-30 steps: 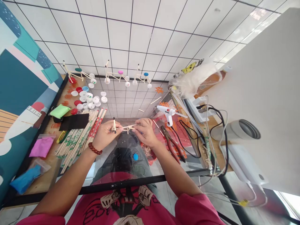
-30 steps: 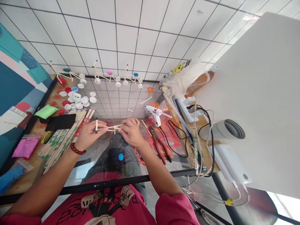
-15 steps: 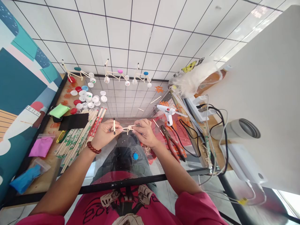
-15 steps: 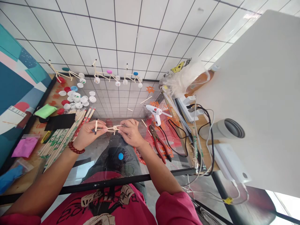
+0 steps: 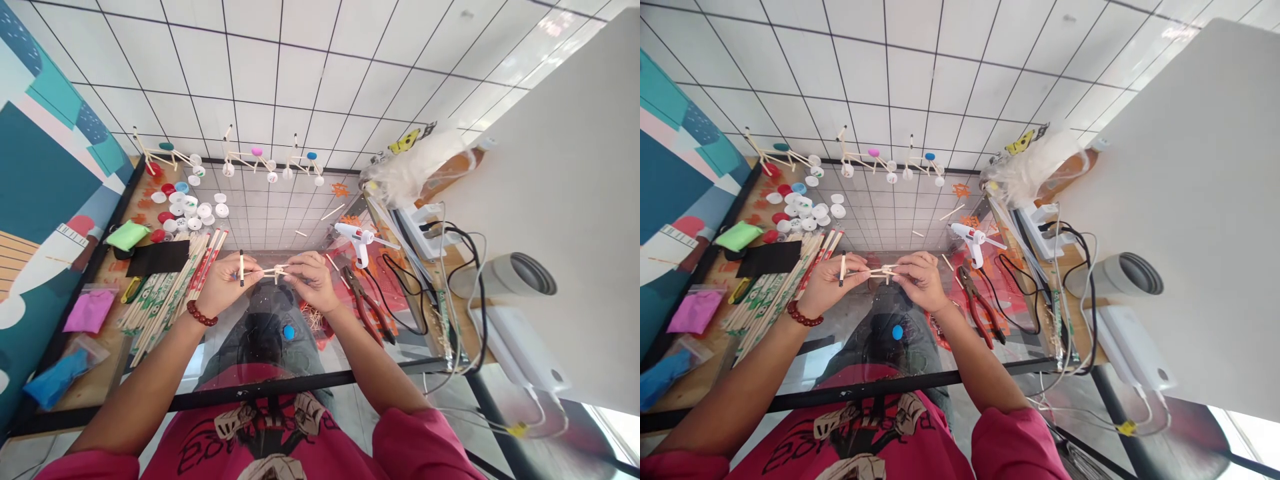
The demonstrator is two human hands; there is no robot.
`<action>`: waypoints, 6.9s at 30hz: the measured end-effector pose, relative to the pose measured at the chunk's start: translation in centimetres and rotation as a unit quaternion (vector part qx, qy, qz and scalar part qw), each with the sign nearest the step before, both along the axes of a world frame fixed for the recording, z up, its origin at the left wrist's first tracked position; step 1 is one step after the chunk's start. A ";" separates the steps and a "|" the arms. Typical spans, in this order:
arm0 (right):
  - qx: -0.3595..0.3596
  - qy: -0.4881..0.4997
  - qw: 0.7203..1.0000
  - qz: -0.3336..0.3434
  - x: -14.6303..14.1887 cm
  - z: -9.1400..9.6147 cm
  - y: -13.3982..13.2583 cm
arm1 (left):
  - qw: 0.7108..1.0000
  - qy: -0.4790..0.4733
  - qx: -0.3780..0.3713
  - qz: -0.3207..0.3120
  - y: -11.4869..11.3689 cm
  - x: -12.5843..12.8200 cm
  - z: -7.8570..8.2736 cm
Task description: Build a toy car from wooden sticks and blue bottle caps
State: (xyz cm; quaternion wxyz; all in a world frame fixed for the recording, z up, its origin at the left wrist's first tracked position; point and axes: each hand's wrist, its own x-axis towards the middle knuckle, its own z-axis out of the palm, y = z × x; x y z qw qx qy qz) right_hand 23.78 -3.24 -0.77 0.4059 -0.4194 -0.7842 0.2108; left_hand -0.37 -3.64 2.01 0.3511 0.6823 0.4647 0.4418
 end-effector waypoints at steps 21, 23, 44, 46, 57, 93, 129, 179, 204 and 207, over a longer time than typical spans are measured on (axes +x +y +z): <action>0.022 0.023 0.999 -0.041 -0.8 -0.4 -0.1 | 1.000 0.005 0.025 -0.010 0.2 0.2 0.1; 0.025 0.020 0.998 -0.054 -0.8 -0.4 -0.2 | 0.999 0.011 0.041 -0.029 0.4 0.2 0.2; 0.043 -0.027 0.995 -0.086 -1.7 -0.2 -0.8 | 0.975 0.167 0.109 -0.098 1.9 0.2 1.7; 0.039 -0.035 0.995 -0.081 -1.5 -0.2 -0.8 | 0.978 0.159 0.095 -0.101 1.9 0.1 1.7; -0.002 -0.025 1.000 -0.007 -1.1 0.1 -0.2 | 0.996 0.049 0.030 -0.062 1.3 0.0 1.0; -0.060 0.062 0.996 0.026 -1.3 -0.4 0.4 | 1.000 -0.006 -0.020 -0.003 0.3 -1.0 0.8; -0.115 0.135 0.984 0.016 -1.3 -1.4 0.6 | 0.999 0.002 0.010 0.048 0.0 -0.7 0.0; -0.183 0.066 0.976 0.094 2.2 -1.2 0.5 | 0.993 -0.006 -0.109 -0.041 -0.7 -4.3 -1.6; -0.111 0.052 0.991 0.050 2.2 -0.1 -0.5 | 0.993 0.024 -0.101 -0.051 -0.6 -4.7 -1.7; -0.068 0.075 0.994 0.033 1.1 1.0 -0.8 | 0.994 -0.003 -0.098 -0.039 -0.8 -4.4 -1.5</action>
